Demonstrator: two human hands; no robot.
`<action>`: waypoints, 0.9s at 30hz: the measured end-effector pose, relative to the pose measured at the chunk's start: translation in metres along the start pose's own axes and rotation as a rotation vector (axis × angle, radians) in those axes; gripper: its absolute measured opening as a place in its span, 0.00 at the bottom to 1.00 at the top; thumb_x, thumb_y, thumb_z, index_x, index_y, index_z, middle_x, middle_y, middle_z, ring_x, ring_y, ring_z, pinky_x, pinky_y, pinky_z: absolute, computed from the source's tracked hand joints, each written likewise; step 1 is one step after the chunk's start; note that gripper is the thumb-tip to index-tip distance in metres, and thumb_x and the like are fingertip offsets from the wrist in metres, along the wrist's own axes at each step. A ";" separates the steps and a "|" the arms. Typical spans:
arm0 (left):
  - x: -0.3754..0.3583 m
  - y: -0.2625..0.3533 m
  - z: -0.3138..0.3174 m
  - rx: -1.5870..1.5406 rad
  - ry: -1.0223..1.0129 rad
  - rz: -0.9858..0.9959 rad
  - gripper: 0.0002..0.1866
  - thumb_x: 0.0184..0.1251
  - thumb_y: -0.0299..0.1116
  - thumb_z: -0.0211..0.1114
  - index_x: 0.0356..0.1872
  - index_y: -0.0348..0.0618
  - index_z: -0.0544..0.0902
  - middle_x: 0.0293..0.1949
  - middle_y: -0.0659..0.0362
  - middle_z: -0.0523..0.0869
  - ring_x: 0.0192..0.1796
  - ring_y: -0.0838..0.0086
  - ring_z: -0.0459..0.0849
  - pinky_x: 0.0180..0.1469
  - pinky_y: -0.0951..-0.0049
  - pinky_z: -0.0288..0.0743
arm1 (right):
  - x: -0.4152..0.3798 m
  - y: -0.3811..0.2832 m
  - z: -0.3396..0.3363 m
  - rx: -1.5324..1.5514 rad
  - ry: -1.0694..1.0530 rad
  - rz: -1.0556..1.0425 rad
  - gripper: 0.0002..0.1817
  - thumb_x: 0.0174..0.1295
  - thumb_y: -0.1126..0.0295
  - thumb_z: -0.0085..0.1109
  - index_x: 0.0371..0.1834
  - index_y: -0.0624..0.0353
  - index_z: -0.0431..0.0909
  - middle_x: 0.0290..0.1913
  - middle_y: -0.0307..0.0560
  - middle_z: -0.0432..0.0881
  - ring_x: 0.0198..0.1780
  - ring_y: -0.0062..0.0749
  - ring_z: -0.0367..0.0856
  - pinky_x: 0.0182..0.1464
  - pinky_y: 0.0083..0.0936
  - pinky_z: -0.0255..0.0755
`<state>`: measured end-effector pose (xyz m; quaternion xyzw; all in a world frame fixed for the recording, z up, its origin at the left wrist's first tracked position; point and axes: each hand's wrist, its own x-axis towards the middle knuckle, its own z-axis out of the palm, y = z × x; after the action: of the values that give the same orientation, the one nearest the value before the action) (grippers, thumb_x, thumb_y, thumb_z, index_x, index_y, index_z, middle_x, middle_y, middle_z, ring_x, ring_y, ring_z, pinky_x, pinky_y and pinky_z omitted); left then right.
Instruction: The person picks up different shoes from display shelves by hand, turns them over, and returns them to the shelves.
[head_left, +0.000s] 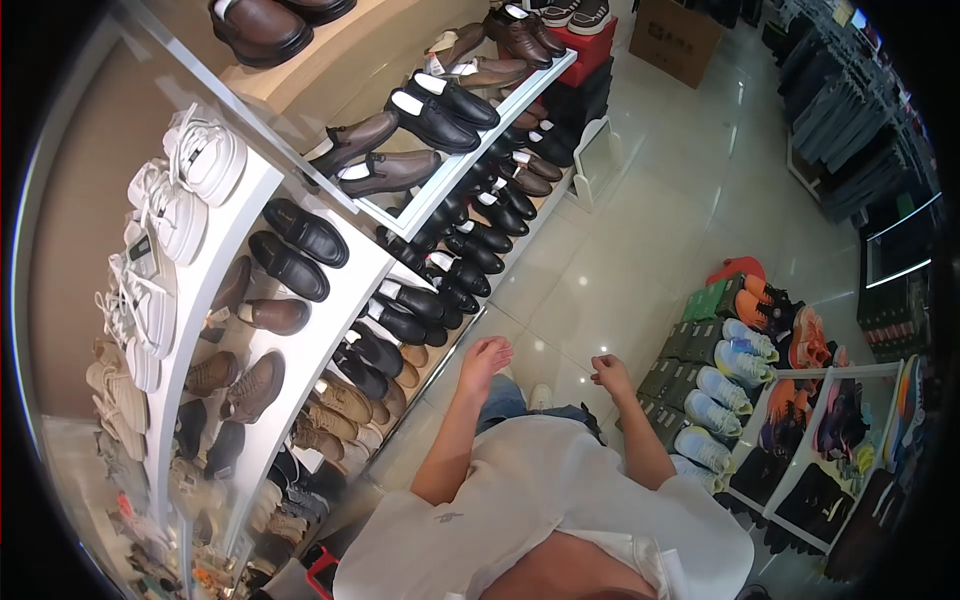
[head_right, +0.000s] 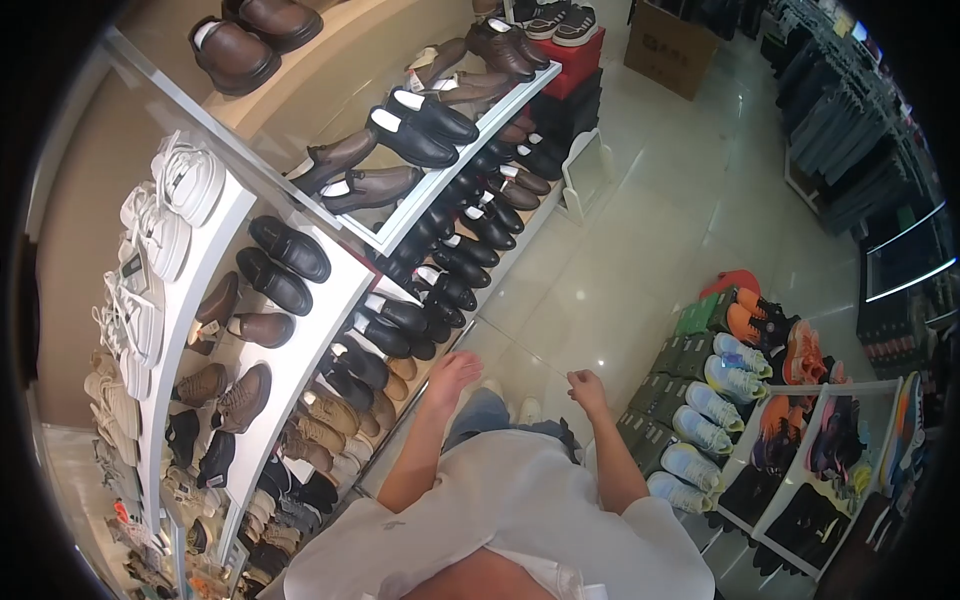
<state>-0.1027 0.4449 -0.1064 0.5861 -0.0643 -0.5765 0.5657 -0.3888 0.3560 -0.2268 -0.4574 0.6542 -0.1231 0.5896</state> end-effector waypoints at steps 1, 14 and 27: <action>0.009 0.003 0.009 0.016 -0.022 -0.020 0.15 0.71 0.35 0.58 0.50 0.34 0.77 0.47 0.51 0.83 0.51 0.63 0.84 0.54 0.66 0.77 | 0.001 -0.017 0.004 0.027 -0.028 -0.022 0.24 0.66 0.57 0.58 0.51 0.70 0.75 0.41 0.51 0.82 0.33 0.32 0.85 0.34 0.25 0.79; 0.200 0.092 0.072 -0.013 -0.027 -0.005 0.16 0.70 0.35 0.57 0.50 0.32 0.77 0.48 0.49 0.82 0.50 0.61 0.83 0.54 0.65 0.78 | 0.139 -0.242 -0.006 -0.076 -0.138 -0.283 0.20 0.66 0.57 0.60 0.47 0.65 0.77 0.41 0.47 0.82 0.36 0.27 0.82 0.38 0.24 0.77; 0.286 0.206 0.095 -0.014 0.200 0.151 0.17 0.68 0.37 0.60 0.50 0.34 0.77 0.46 0.54 0.81 0.50 0.69 0.83 0.53 0.70 0.76 | 0.290 -0.474 0.074 -0.410 -0.151 -0.777 0.36 0.54 0.52 0.69 0.57 0.71 0.71 0.54 0.65 0.77 0.54 0.51 0.79 0.55 0.38 0.73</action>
<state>0.0390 0.1083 -0.0983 0.6301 -0.0475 -0.4713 0.6153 -0.0756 -0.0927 -0.1065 -0.7845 0.3997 -0.1698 0.4427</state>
